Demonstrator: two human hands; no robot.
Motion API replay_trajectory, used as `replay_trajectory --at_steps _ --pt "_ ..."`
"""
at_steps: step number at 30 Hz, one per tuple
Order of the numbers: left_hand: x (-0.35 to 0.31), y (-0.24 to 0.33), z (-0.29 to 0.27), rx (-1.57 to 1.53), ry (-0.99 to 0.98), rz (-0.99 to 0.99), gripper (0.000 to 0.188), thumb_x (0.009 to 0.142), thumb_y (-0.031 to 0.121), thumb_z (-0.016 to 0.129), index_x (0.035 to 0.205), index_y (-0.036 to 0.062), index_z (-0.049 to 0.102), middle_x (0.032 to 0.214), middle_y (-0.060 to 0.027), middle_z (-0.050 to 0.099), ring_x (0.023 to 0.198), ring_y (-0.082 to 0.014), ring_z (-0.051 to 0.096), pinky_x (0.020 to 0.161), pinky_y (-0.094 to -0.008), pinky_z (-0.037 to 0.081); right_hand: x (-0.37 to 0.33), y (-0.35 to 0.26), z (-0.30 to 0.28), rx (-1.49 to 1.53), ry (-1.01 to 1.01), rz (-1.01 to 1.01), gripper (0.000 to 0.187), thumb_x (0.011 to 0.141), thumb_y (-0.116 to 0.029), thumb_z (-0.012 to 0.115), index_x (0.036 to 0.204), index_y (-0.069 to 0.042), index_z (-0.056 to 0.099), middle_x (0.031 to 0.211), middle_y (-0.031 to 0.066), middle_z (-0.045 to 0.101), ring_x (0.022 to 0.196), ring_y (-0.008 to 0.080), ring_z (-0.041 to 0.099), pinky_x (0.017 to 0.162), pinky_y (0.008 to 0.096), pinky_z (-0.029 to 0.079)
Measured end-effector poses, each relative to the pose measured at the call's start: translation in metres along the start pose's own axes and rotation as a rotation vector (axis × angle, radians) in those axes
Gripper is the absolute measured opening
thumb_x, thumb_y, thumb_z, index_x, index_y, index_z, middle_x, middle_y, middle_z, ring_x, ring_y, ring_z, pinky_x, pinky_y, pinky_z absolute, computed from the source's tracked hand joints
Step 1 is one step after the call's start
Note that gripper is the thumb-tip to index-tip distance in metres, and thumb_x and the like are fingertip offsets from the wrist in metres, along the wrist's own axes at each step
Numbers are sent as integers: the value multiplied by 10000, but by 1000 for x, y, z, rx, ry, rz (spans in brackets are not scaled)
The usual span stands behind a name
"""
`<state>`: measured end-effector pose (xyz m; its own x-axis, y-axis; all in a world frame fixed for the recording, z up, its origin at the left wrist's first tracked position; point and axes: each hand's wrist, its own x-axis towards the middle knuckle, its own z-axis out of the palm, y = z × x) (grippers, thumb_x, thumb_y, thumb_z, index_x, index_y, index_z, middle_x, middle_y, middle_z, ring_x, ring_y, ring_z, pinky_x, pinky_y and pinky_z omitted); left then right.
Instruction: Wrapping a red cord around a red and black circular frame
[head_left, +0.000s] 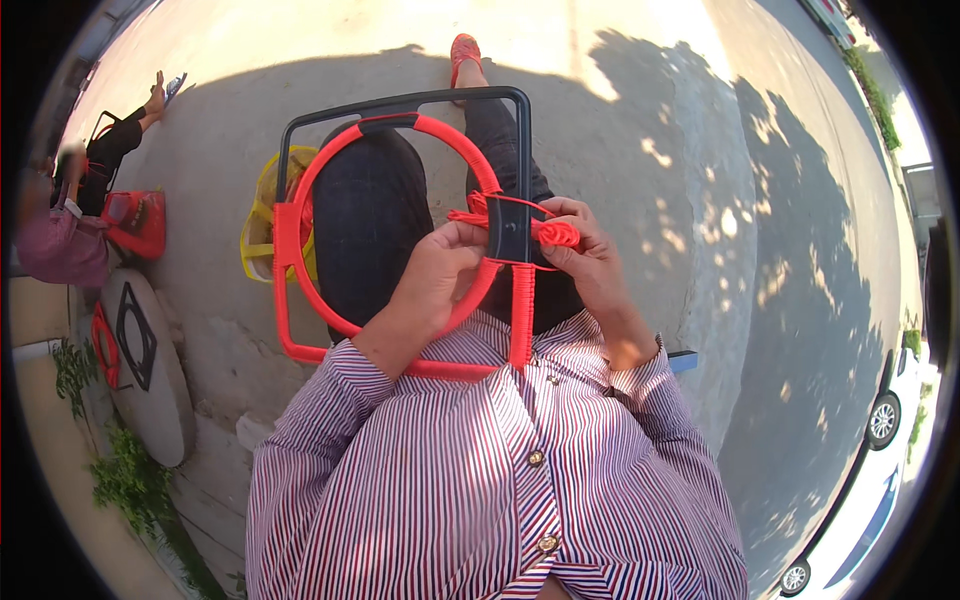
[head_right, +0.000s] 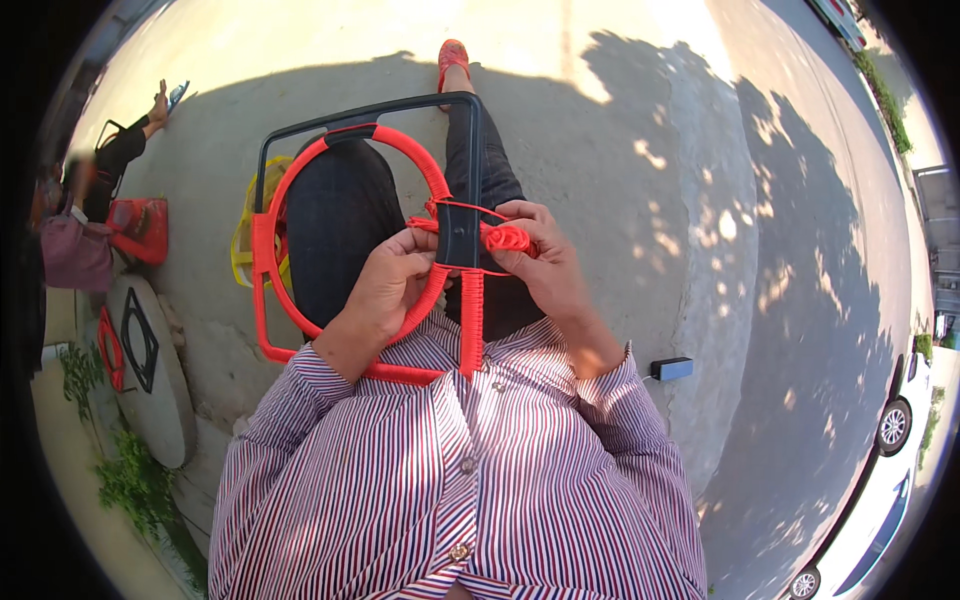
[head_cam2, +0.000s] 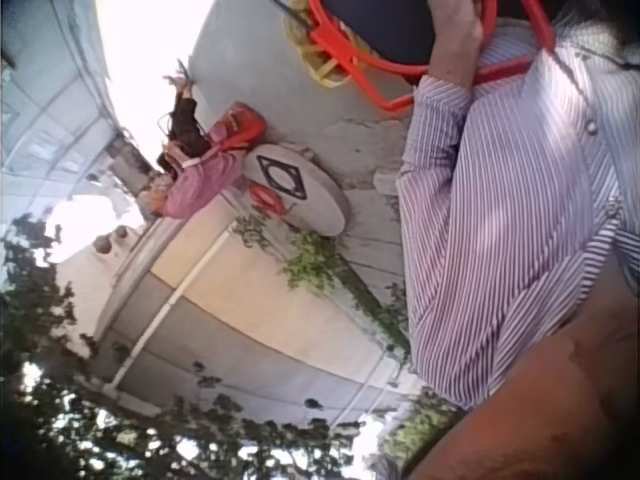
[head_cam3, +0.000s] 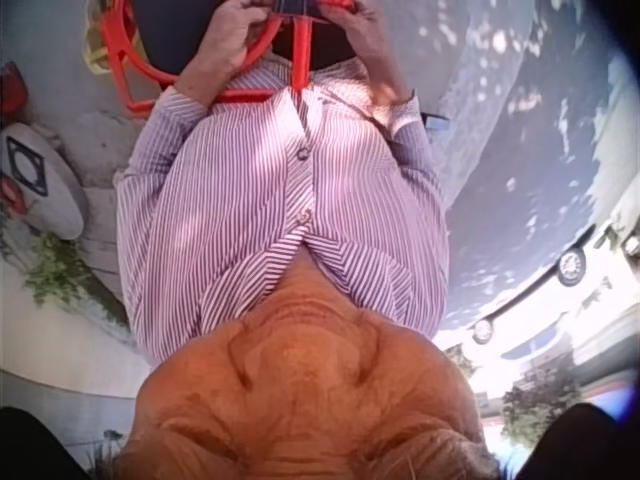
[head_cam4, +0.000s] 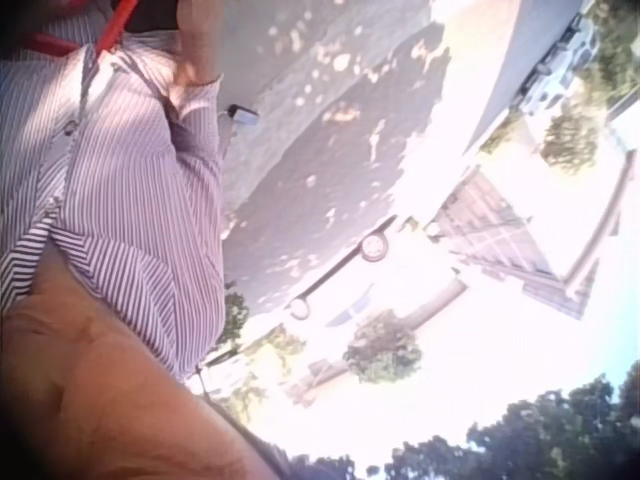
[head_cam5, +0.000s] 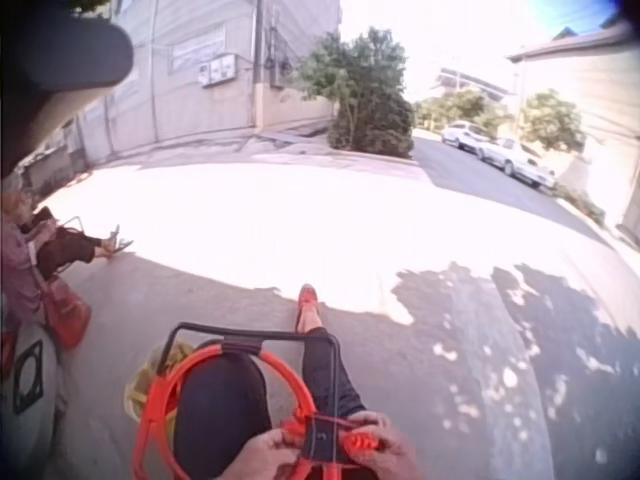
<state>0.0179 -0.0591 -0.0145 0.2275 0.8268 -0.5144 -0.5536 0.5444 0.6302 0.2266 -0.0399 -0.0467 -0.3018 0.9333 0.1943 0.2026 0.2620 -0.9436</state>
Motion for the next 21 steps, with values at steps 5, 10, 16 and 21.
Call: replay_trajectory --at_steps 5,10,16,21 --pt "7 -4 -9 77 28 -72 183 895 -1 512 1071 -27 554 904 -107 648 742 -150 644 693 -269 552 -16 -37 -41 1214 80 87 525 721 -193 711 1191 11 597 1364 156 482 1293 269 447 1093 438 310" --pt "1 2 2 -32 -104 15 205 893 12 508 1092 -14 553 939 -85 633 800 -137 630 734 -258 536 -28 -61 -92 1374 -150 -360 343 783 -161 642 1073 7 570 1038 119 569 1016 229 576 892 426 453" --pt "-3 -3 -8 161 -204 81 222 867 -34 544 1088 -14 543 917 -77 643 773 -140 632 705 -238 530 -28 -53 -86 1177 225 12 357 878 -154 601 1174 20 502 749 7 437 568 77 377 494 226 335" --pt "-10 -4 -2 298 -157 63 146 882 -21 574 1024 -16 541 861 -93 647 681 -146 633 646 -246 535 -22 -41 -2 502 71 457 164 912 -105 599 1040 -16 547 793 25 589 609 96 547 536 226 430"
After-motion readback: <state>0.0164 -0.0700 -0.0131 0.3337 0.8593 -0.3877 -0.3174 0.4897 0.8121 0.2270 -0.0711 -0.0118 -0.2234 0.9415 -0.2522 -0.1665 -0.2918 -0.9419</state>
